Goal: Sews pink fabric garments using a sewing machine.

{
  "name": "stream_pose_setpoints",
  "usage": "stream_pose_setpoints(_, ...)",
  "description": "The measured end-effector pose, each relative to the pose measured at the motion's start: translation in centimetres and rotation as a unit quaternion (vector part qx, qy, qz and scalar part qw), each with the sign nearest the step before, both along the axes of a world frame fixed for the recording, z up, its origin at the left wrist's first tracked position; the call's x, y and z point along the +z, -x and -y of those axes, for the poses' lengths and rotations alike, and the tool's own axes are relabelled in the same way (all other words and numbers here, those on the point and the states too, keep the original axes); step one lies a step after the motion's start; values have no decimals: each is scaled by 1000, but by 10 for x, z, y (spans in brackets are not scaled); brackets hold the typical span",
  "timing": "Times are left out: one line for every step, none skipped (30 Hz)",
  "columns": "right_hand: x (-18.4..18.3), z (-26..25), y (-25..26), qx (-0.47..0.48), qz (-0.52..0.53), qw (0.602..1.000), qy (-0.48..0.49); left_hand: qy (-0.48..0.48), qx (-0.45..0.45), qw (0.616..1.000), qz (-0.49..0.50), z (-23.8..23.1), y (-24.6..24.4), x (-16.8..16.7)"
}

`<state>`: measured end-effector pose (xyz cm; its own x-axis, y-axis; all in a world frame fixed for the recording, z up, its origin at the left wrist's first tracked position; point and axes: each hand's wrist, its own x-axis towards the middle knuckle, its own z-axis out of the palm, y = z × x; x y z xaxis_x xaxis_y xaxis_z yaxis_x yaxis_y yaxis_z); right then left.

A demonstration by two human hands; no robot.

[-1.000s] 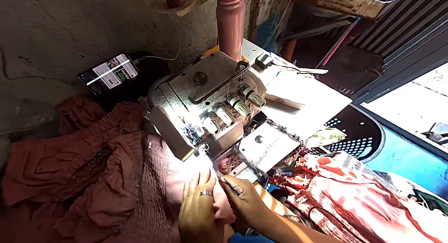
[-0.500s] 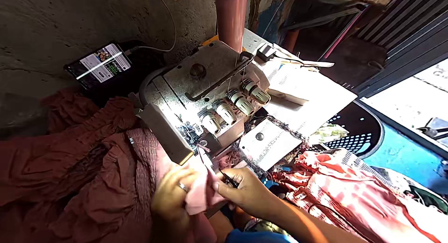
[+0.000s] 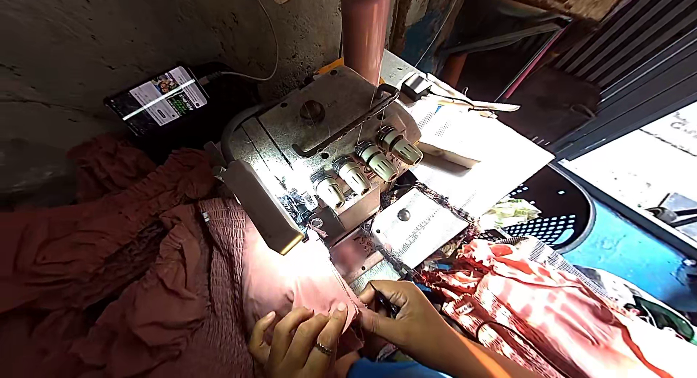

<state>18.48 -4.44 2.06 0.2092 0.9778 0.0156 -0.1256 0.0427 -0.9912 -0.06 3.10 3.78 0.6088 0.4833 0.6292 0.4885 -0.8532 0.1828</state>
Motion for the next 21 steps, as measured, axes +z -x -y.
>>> stream_pose_setpoints(-1,0,0,-2,9,1000,-10,-2,2,1000,-4,0,0,0)
stream_pose_setpoints(-2,1,-1,-4,21,1000,-21,-5,3,1000,-5,1,-1,0)
stream_pose_setpoints(-2,1,-1,-6,34,999,-32,-7,5,1000,-6,2,-2,1)
stream_pose_setpoints(-3,1,-1,-7,43,998,-41,-12,9,1000,-9,3,-3,2)
stream_pose_setpoints(-3,1,-1,-5,45,998,-46,-18,12,1000,-13,3,-4,3)
stream_pose_setpoints(-3,1,-1,-2,45,998,-49,-26,16,999,-18,4,-4,3)
stream_pose_setpoints(-3,0,-2,3,43,998,-49,-36,21,999,-20,4,-5,2)
stream_pose_setpoints(-3,-1,-4,6,44,998,-47,-47,28,998,-22,5,-6,2)
stream_pose_setpoints(-2,-2,-4,4,47,998,-43,-54,36,998,-23,7,-8,2)
stream_pose_setpoints(-1,-4,-4,0,50,998,-40,-52,41,998,-24,11,-9,3)
stream_pose_setpoints(-1,-5,-4,-5,56,998,-41,-32,31,999,-23,18,-9,4)
stream_pose_setpoints(0,-6,-5,-10,62,997,-43,19,1,1000,-17,28,-10,2)
stream_pose_setpoints(0,-6,-5,-14,68,997,-46,114,-42,993,0,41,-12,-3)
stream_pose_setpoints(-1,-6,-5,-20,72,996,-50,253,-89,963,24,54,-16,-11)
stream_pose_setpoints(-2,-6,-5,-27,73,996,-52,416,-124,899,48,61,-20,-18)
stream_pose_setpoints(-3,-7,-5,-33,74,995,-56,569,-147,802,108,63,-23,-27)
stream_pose_setpoints(-4,-8,-6,-37,79,994,-62,675,-161,690,204,59,-26,-36)
stream_pose_setpoints(-4,-9,-5,-39,83,993,-73,729,-174,586,308,53,-29,-43)
stream_pose_setpoints(-5,-8,-5,-42,91,991,-87,742,-164,518,393,47,-33,-37)
stream_pose_setpoints(-6,-7,-5,-46,103,988,-101,716,-109,510,463,45,-39,-25)
stream_pose_setpoints(-6,-6,-5,-52,113,986,-110,653,-43,579,486,44,-45,-13)
